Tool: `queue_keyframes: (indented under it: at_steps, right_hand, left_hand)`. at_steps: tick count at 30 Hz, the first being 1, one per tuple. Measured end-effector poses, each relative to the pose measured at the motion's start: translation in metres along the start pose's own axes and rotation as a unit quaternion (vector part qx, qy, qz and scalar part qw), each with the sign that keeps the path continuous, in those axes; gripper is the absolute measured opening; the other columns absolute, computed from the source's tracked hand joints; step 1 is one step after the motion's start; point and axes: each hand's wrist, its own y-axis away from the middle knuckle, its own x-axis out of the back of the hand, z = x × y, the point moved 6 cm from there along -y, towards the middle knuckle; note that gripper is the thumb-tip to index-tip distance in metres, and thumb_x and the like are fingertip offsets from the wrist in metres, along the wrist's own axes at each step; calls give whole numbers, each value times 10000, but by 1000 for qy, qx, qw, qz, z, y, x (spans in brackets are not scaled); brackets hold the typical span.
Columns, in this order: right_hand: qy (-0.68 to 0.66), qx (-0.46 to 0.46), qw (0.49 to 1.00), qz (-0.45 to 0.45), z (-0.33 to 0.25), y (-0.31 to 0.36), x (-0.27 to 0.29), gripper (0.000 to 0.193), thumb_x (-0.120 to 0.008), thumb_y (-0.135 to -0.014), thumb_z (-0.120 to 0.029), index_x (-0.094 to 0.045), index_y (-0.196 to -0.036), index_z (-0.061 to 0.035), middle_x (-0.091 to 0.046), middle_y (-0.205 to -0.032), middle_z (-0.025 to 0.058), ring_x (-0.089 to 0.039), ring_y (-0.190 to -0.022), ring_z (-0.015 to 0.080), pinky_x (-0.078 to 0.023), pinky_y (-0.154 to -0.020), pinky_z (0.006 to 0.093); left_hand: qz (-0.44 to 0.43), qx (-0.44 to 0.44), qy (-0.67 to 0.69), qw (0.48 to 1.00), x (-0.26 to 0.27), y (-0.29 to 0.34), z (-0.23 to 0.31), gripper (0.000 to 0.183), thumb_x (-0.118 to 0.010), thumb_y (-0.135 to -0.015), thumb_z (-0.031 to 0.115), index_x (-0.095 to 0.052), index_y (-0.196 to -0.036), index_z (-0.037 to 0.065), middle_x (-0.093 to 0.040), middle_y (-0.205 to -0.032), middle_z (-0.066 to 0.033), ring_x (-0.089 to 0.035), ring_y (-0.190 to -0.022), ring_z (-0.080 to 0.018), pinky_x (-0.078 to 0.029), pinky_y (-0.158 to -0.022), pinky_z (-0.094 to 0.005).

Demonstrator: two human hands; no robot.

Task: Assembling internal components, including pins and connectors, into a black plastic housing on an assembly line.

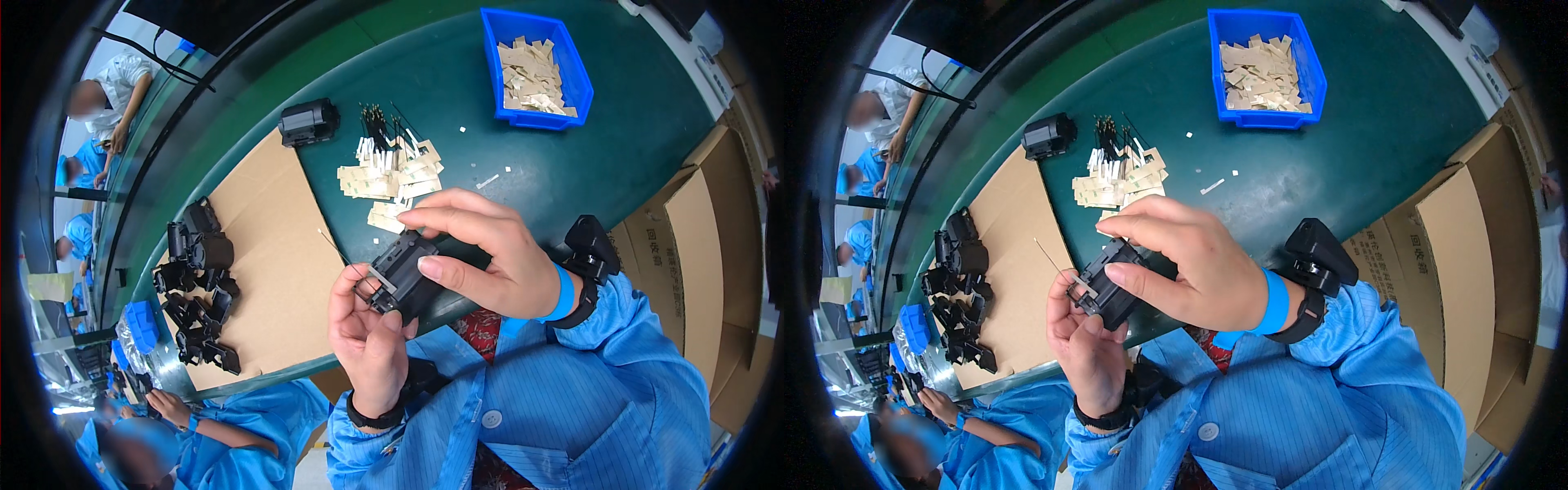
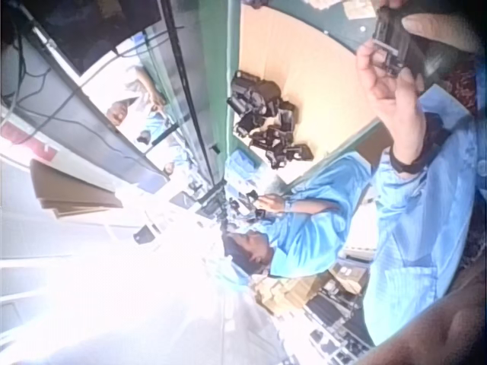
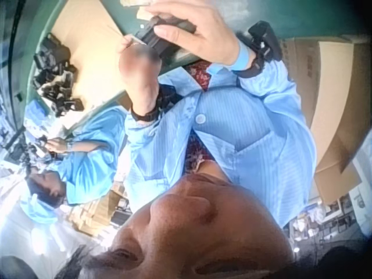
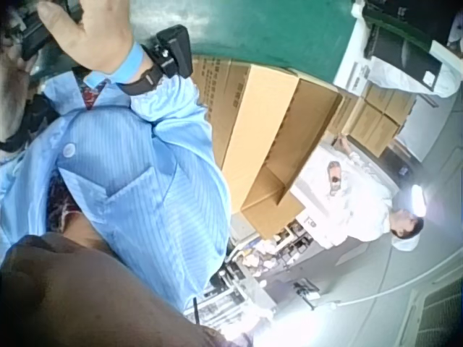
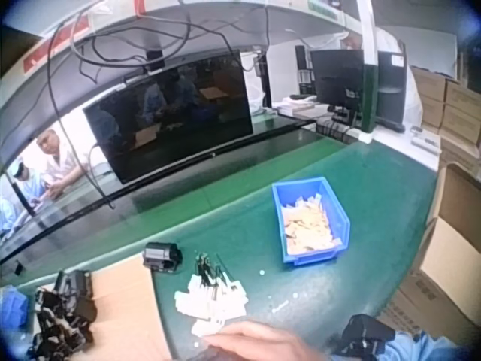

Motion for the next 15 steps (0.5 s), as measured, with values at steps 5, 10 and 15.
queue_keyframes:
  at_steps: [5,10,15]
  right_hand:
    - [-61,-18,998,-8,8,1,-8,305,-601,-784,-110,-564,-1048,38,-562,-1022,167,-564,-929,298,-458,-763,335]
    - [-102,-82,989,-75,19,6,-14,301,-572,-821,-77,-555,-1105,21,-507,-1171,147,-525,-1057,251,-427,-884,330]
    - [-40,-18,997,-56,10,5,-14,288,-587,-794,-59,-574,-1072,16,-545,-1126,140,-527,-1059,259,-423,-897,336]
  left_hand:
    - [-11,-7,10,1000,-1,1,2,454,-582,-790,19,-392,-1202,-2,-475,-1007,-41,-514,-754,-82,-445,-529,-193]
    - [38,-8,-41,998,0,-2,0,398,-478,-786,12,-403,-1176,-7,-528,-903,-35,-581,-708,-106,-484,-489,-190]
    - [56,-2,-73,996,0,-2,3,369,-451,-802,27,-414,-1167,-10,-534,-913,-41,-586,-710,-110,-480,-477,-192]
